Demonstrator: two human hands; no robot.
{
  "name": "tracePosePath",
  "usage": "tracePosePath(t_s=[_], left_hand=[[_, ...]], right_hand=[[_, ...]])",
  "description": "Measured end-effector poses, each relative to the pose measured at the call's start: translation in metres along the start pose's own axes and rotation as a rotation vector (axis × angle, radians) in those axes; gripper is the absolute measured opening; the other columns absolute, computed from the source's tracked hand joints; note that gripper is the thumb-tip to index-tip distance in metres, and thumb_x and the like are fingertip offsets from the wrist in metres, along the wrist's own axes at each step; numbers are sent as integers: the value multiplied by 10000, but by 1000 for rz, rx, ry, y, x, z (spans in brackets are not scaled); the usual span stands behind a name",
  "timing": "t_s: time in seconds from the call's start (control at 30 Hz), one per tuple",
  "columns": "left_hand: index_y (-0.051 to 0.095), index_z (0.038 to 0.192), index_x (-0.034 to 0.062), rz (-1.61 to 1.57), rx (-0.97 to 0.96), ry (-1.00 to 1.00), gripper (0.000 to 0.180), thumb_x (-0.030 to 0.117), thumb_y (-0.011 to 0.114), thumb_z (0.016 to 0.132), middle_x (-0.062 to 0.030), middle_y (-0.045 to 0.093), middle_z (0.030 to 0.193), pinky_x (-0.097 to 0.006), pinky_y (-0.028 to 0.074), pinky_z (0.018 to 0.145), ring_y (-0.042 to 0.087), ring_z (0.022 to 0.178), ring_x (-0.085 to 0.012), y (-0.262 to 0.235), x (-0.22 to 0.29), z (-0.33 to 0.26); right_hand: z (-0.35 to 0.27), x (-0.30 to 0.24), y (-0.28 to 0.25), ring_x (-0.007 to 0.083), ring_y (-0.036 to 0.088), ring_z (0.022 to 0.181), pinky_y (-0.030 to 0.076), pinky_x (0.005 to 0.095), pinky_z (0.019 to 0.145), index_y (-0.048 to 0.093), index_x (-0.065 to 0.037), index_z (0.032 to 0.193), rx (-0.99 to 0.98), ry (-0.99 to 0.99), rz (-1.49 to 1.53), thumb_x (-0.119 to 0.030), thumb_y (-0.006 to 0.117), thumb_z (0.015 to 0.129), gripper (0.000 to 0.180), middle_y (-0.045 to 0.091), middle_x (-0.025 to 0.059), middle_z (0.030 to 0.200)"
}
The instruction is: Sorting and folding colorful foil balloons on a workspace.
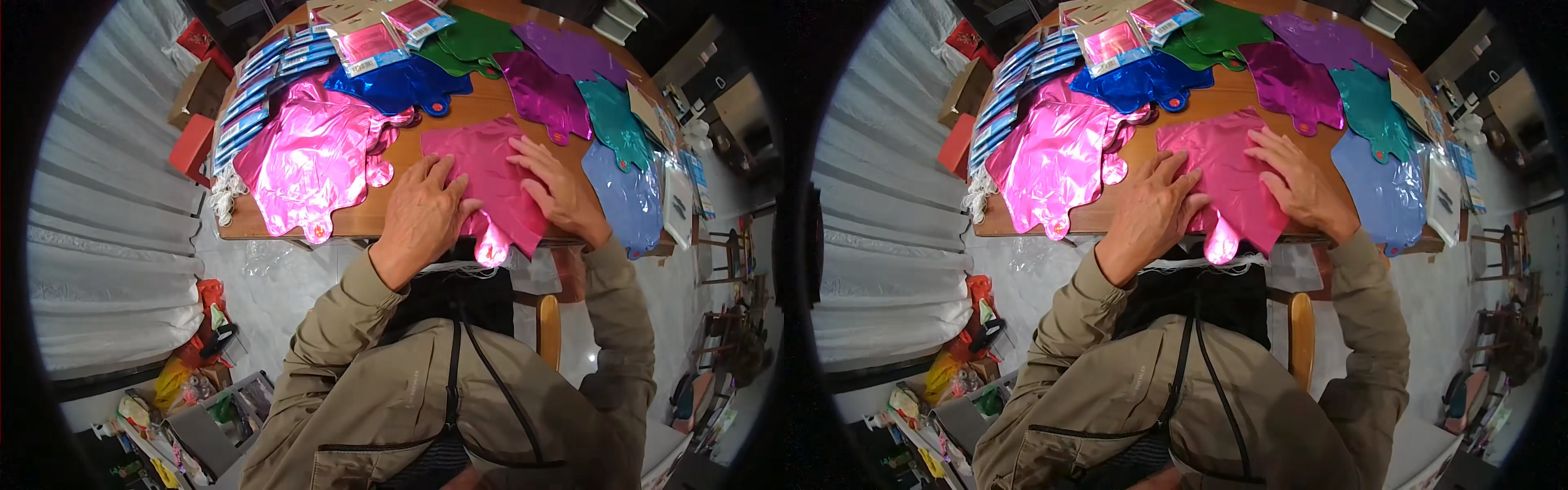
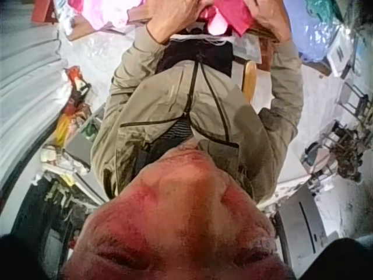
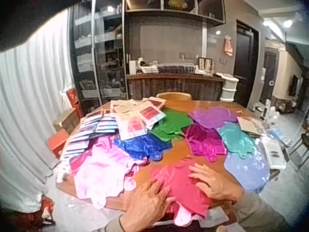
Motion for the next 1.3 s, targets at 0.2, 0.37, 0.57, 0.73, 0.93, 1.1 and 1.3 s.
tracePosePath(t_s=[0.2, 0.37, 0.57, 0.73, 0.93, 1.1, 1.3], left_hand=[[719, 1122, 37, 34, -70, -142, 317, 206, 784, 861, -173, 627, 1222, -439, 505, 906, 586, 1053, -366, 0, -3, -4], [696, 1023, 33, 91, 43, -155, 279, 234, 772, 845, -163, 577, 1109, -423, 447, 825, 524, 952, -323, 1, -6, 1], [685, 1009, 39, 98, 57, -243, 238, 202, 755, 850, -177, 577, 1108, -416, 442, 825, 532, 957, -328, 10, -9, 13], [698, 1040, 53, 92, 21, -325, 211, 159, 753, 866, -166, 611, 1203, -424, 482, 877, 564, 1013, -335, 13, -11, 13], [717, 1034, 65, -146, 8, 31, 193, 125, 733, 852, -133, 618, 1206, -406, 480, 870, 567, 1037, -307, 0, 16, -17], [727, 1044, 66, -134, -57, 13, 215, 111, 730, 834, -115, 621, 1210, -400, 482, 876, 568, 1056, -293, 9, 21, -14], [720, 1085, 53, -72, -38, -63, 255, 116, 731, 839, -118, 620, 1213, -402, 484, 889, 566, 1077, -294, 10, 22, -10]], right_hand=[[7, -44, -16, 335, 601, 1261, 480, 390, 1057, 622, -10, 1347, 80, 166, -243, -70, 657, 915, 437, 623, 130, 1413], [5, -39, -15, 311, 629, 1137, 495, 384, 986, 629, -14, 1324, 112, 138, -264, -130, 719, 889, 459, 650, 116, 1314], [15, 15, -19, 333, 643, 1053, 519, 394, 884, 648, -19, 1279, 212, 223, -423, -182, 727, 897, 423, 647, 125, 1263], [26, 25, -17, 298, 645, 1102, 502, 366, 953, 641, -38, 1303, 167, 428, -412, -205, 725, 909, 436, 672, 91, 1259], [17, 6, -13, 338, 653, 1018, 518, 405, 887, 661, -32, 1259, 204, 334, -421, -234, 718, 916, 402, 686, 121, 1124], [35, 22, -14, 335, 654, 1011, 515, 402, 888, 674, -31, 1220, 221, 292, -465, -237, 716, 917, 369, 700, 123, 1103], [98, -20, 4, 309, 663, 1020, 513, 376, 893, 689, -51, 1194, 170, 47, -425, -235, 733, 908, 343, 711, 103, 1150]])
Point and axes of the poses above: each hand's wrist, its own z-axis towards the middle knuckle, its own y-axis out of the palm, x = y × z, the point moved 3 cm from there along z, towards the middle knuckle
